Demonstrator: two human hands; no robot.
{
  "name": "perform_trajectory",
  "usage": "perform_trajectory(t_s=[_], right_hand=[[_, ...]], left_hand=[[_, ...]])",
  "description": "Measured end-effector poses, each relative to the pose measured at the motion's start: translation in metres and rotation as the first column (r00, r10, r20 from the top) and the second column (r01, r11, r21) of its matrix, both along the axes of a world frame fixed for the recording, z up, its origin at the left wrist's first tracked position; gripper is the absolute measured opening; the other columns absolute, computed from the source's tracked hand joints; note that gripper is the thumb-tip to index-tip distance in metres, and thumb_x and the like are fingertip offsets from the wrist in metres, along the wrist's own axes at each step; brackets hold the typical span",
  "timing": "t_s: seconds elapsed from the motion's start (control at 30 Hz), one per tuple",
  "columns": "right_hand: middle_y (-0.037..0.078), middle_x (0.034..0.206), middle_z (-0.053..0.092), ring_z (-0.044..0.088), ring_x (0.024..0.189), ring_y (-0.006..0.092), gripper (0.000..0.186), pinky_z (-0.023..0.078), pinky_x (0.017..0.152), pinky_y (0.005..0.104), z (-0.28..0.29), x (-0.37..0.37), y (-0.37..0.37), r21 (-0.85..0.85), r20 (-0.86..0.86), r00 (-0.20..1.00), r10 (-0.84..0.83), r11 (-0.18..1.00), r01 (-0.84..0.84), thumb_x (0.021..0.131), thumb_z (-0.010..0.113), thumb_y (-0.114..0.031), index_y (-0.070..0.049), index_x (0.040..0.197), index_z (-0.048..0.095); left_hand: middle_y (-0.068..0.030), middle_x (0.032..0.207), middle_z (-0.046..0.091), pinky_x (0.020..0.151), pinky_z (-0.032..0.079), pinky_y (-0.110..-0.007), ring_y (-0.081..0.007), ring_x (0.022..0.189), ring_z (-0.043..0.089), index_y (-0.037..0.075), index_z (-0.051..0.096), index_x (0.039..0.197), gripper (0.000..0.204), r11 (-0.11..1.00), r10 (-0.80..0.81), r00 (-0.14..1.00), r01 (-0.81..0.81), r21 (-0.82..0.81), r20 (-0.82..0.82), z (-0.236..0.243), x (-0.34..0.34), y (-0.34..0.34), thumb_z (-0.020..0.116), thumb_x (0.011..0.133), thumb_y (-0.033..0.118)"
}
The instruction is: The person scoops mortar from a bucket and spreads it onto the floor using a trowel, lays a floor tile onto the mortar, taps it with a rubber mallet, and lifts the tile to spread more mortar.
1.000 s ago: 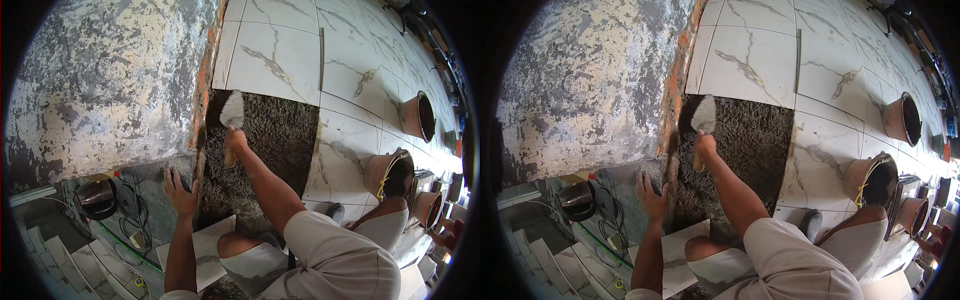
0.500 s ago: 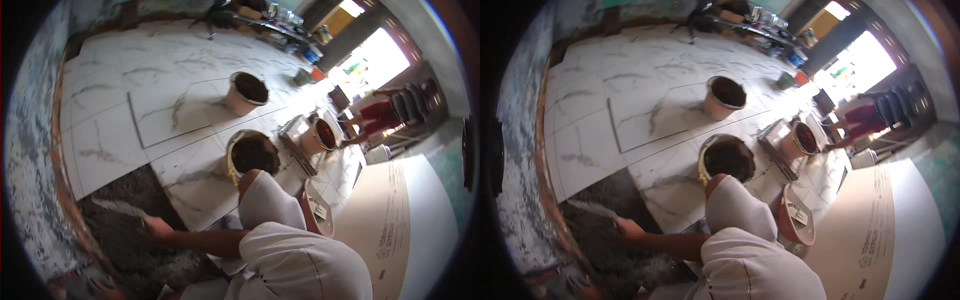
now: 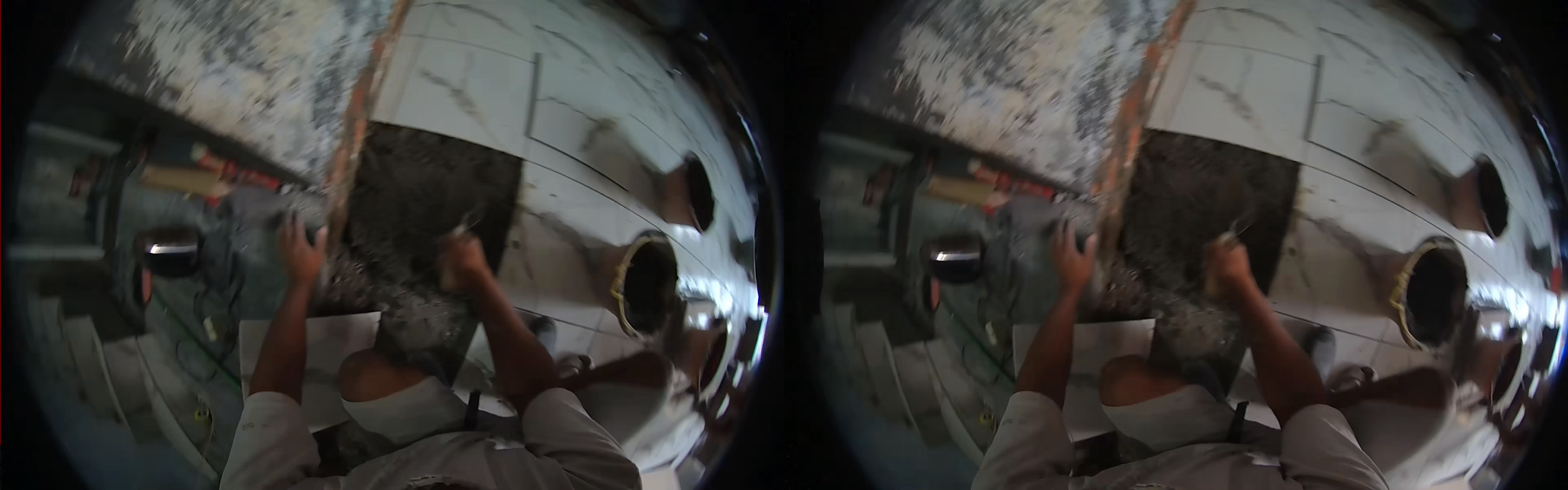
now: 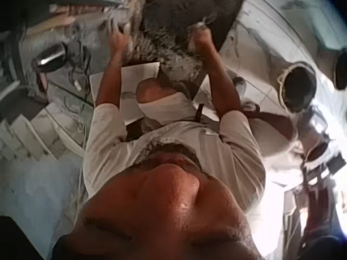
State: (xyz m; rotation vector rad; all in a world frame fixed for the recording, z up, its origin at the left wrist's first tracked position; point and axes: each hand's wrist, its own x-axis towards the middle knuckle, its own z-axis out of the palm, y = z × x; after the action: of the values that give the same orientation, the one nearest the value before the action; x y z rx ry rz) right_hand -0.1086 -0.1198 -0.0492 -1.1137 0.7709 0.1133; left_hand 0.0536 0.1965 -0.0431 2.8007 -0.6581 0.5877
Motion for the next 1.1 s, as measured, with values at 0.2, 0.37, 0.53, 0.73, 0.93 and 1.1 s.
perform_trajectory(t_s=[0.2,0.37,0.53,0.73,0.93,1.1], right_hand=[[0.008,0.064,0.053,0.054,0.054,0.0161,0.014,0.049,0.052,0.0311,0.105,0.062,-0.057,-0.045,0.634,0.586,-0.505,0.732,0.68,0.089,0.052,-0.016,-0.003,0.088,0.047],[0.007,0.065,0.053,0.055,0.06,0.0204,0.019,0.051,0.063,0.0372,0.065,0.123,0.024,0.001,0.652,0.288,-0.701,0.38,0.925,0.088,0.048,-0.021,-0.004,0.082,0.043],[0.009,0.087,0.056,0.056,0.068,0.0192,0.03,0.051,0.062,0.0355,-0.043,0.135,0.162,0.335,-0.105,0.994,0.014,0.942,0.022,0.095,0.05,-0.023,-0.002,0.115,0.045],[0.007,0.075,0.054,0.056,0.061,0.0169,0.015,0.051,0.05,0.0342,-0.06,0.127,0.181,0.192,0.175,0.742,-0.647,0.762,0.619,0.089,0.051,-0.009,-0.006,0.099,0.04],[0.007,0.082,0.056,0.055,0.066,0.0152,0.022,0.05,0.058,0.0342,-0.014,0.106,0.134,0.041,0.182,0.983,-0.007,0.999,0.0,0.089,0.06,-0.019,-0.006,0.102,0.048],[0.006,0.083,0.06,0.058,0.074,0.0161,0.027,0.049,0.063,0.0342,0.008,0.066,-0.001,-0.207,0.045,0.981,0.189,0.962,-0.175,0.096,0.048,-0.031,-0.006,0.101,0.057]], left_hand=[[-0.0229,0.134,0.045,0.101,0.033,-0.052,-0.0405,0.122,0.043,0.0,0.05,0.129,0.059,0.999,0.019,0.998,-0.017,0.05,-0.057,0.022,0.002,-0.011,0.055,0.09,0.044],[-0.0231,0.135,0.043,0.104,0.03,-0.051,-0.04,0.125,0.041,0.0,0.049,0.13,0.058,0.998,0.01,0.994,-0.003,0.058,-0.107,0.022,0.004,-0.012,0.055,0.09,0.041],[-0.0224,0.137,0.042,0.105,0.03,-0.051,-0.039,0.127,0.039,0.0,0.047,0.131,0.058,0.998,-0.003,0.996,0.008,0.06,-0.086,0.024,0.005,-0.014,0.056,0.089,0.04],[-0.0223,0.137,0.042,0.104,0.03,-0.052,-0.0391,0.127,0.039,0.0,0.047,0.131,0.059,0.999,0.02,0.995,-0.015,0.052,-0.097,0.021,0.005,-0.015,0.058,0.088,0.039],[-0.0247,0.133,0.046,0.101,0.035,-0.051,-0.0413,0.121,0.044,-0.001,0.05,0.126,0.057,0.999,0.013,1.0,-0.012,0.031,-0.029,0.02,0.001,-0.015,0.064,0.084,0.036],[-0.0273,0.13,0.048,0.099,0.035,-0.052,-0.0424,0.116,0.047,-0.003,0.051,0.125,0.056,0.963,-0.08,0.994,0.097,-0.251,0.075,-0.001,0.006,-0.014,0.065,0.083,0.032]])
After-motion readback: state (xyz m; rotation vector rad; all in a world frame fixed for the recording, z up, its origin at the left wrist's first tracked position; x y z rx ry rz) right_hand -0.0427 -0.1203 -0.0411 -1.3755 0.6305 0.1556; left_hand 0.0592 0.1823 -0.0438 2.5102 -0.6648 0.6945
